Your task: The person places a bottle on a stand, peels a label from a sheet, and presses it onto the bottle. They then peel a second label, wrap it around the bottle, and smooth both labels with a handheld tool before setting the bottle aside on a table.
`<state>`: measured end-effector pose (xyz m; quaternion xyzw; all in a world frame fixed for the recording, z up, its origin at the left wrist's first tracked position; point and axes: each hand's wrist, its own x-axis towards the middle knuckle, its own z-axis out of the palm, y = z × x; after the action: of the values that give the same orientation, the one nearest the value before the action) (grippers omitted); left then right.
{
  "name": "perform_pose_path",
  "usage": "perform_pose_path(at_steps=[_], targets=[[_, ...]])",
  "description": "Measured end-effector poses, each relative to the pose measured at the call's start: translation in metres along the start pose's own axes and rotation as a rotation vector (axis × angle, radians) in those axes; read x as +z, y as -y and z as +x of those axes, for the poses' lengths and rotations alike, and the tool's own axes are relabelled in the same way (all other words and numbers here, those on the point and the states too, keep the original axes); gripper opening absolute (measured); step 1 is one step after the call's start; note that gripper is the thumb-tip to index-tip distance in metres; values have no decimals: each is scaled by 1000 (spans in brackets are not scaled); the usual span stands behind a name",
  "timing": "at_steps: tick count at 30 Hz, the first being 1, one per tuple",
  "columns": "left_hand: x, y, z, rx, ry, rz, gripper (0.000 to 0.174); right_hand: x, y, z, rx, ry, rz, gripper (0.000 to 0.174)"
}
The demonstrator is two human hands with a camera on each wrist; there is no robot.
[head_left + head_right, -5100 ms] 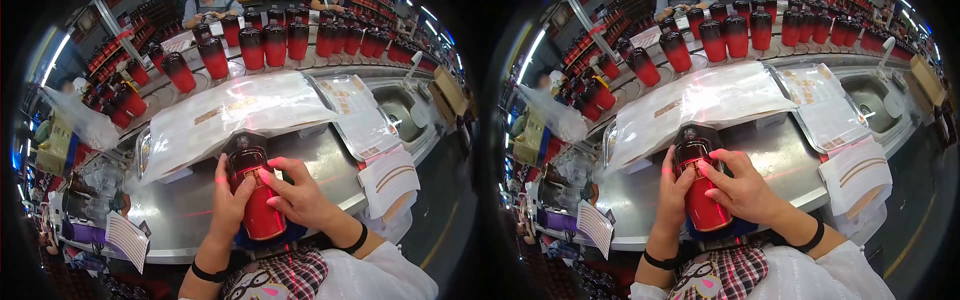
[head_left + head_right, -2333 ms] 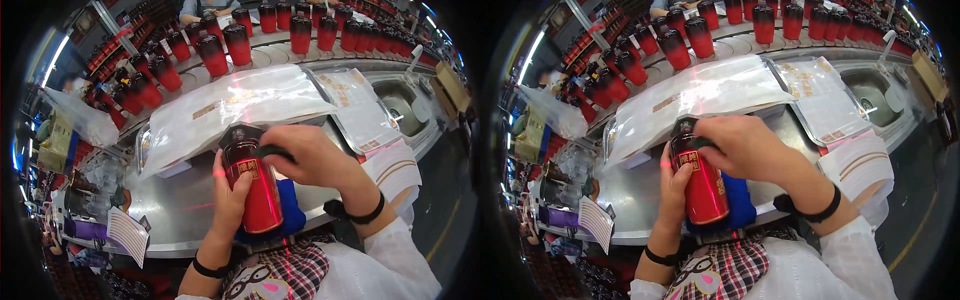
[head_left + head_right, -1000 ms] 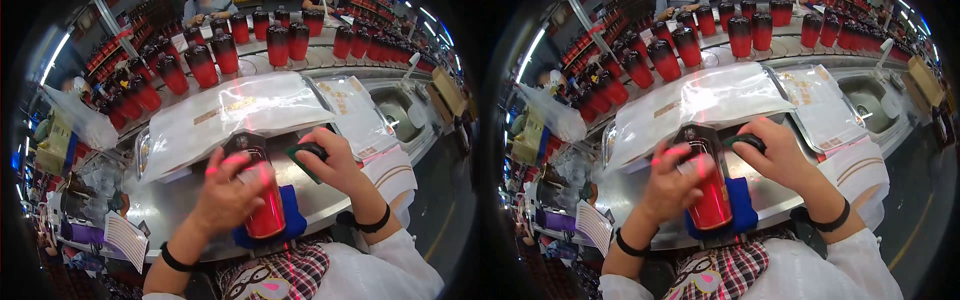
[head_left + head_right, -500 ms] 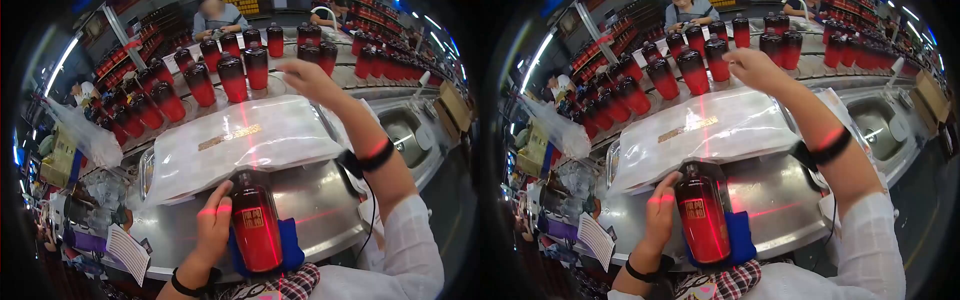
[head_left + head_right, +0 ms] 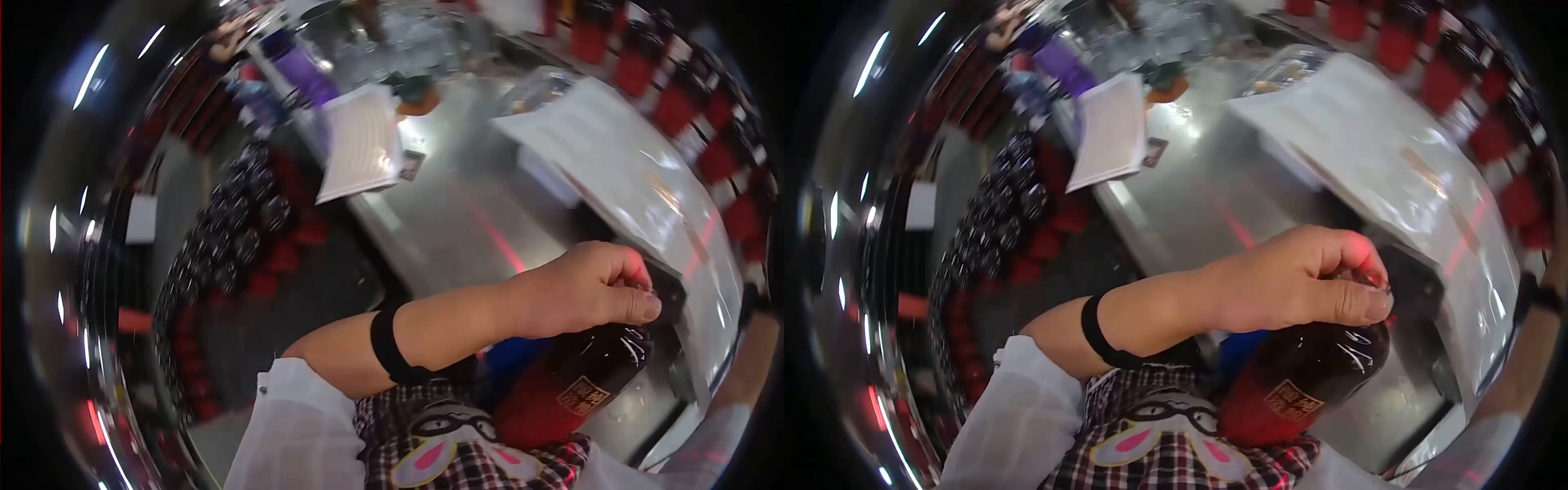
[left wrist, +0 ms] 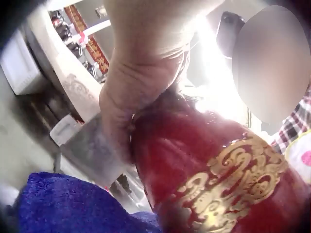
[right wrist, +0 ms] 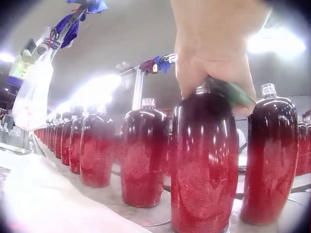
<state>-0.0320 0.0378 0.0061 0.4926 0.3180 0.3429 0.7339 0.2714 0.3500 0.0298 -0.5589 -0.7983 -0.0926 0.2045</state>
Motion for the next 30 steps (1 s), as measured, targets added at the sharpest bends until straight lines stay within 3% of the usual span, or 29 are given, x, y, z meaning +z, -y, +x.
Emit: perform_pose_path(at_steps=[5,8,10,13,17,22,23,28,30], targets=[[-9,9,-113,394,-325,-184,24,-73,-3,-87,-20,-55,-3,44],[-20,15,-199,576,-639,-162,27,-117,-2,-125,47,-63,-75,45],[-27,16,-269,681,-842,-56,28,-146,-3,-141,114,-80,-139,47],[-45,29,-374,684,-1252,199,26,-186,-4,-158,254,-94,-266,50],[-93,75,-515,585,-1814,478,25,-221,15,-168,459,-56,-456,57],[-160,148,-663,395,-2374,797,28,-212,15,-173,468,-119,-434,55],[-172,162,-690,413,-2429,771,32,-204,6,-173,458,-131,-410,54],[-221,199,-821,-21,-2732,981,35,-186,-10,-166,410,-173,-381,50],[-245,211,-872,-102,-2789,1001,40,-187,-11,-160,392,-182,-388,49]])
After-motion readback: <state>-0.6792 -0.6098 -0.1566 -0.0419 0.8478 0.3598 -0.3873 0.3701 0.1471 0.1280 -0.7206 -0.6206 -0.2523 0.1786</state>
